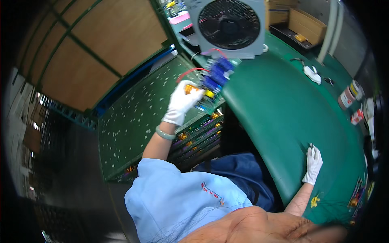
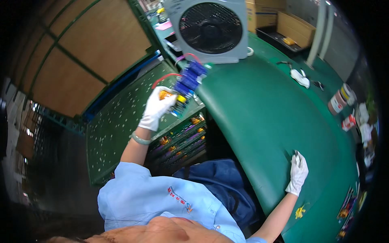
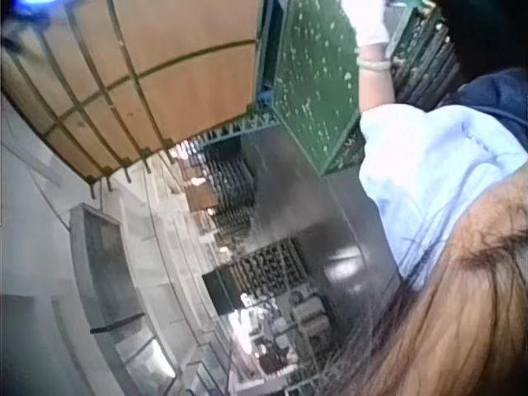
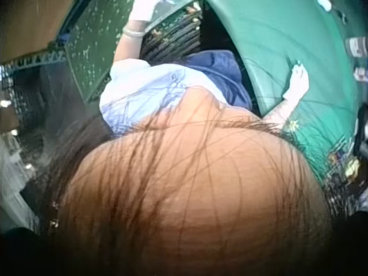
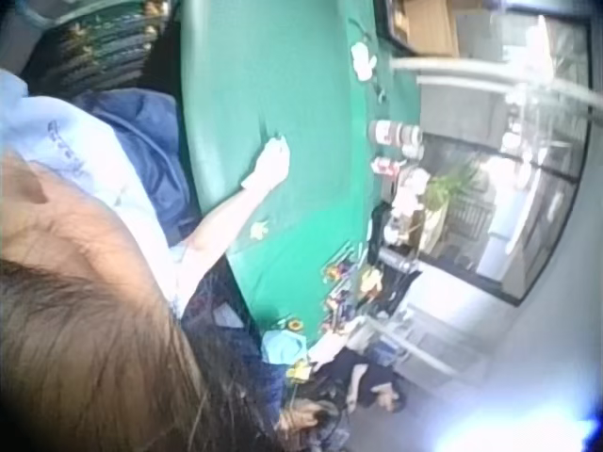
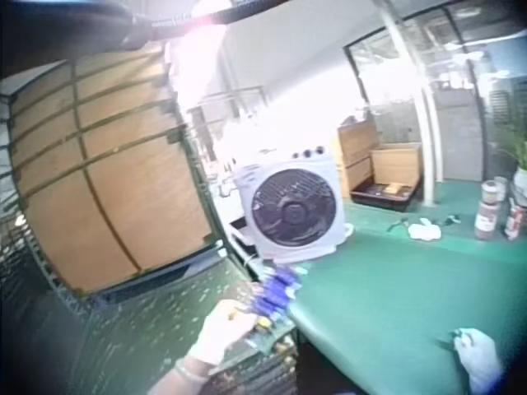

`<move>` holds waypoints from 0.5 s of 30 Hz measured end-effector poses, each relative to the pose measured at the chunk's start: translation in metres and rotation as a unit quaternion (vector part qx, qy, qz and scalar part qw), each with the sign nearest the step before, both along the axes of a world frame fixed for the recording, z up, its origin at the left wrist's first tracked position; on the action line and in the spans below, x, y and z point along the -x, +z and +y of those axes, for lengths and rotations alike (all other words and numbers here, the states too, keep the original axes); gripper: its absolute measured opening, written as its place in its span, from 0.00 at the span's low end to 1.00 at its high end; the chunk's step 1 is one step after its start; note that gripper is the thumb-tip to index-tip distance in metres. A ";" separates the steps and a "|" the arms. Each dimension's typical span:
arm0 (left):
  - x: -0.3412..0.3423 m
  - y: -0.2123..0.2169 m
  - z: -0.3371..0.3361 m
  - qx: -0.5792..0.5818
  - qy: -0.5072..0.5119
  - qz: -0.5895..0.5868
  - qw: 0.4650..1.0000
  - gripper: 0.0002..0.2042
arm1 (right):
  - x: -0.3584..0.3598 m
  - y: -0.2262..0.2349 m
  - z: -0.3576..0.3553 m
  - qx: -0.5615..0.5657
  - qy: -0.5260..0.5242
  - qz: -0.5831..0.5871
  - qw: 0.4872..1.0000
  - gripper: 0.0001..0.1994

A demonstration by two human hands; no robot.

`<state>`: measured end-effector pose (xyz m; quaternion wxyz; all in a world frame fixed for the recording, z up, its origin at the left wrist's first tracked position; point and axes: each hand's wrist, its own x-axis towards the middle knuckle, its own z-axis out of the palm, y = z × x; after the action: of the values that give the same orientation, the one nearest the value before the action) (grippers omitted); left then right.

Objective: The person picks up a green circuit board from a rack and places it on a workbench. They use a small metal tool to scrape and clean the surface of the board, focusing on specific areas. The person then walks through the factory floor to another workstation and hands the board to a coworker.

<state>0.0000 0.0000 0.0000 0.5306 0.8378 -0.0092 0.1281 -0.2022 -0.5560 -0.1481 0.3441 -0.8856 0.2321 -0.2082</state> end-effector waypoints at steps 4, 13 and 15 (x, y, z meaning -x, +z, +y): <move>-0.023 -0.020 0.114 -0.095 0.215 0.048 0.971 0.26 | -0.003 -0.012 -0.011 0.046 -0.014 -0.025 0.999 0.13; -0.090 -0.108 0.239 -0.288 0.355 0.079 0.886 0.32 | -0.009 -0.011 0.001 0.032 -0.050 -0.001 0.998 0.12; -0.119 -0.105 0.238 -0.296 0.340 0.090 0.888 0.33 | -0.008 -0.012 0.000 0.057 -0.058 0.021 0.996 0.12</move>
<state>0.1188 0.2384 -0.1048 0.1809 0.9157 0.2863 0.2164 -0.1940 -0.5555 -0.1601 0.2754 -0.8929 0.2781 -0.2225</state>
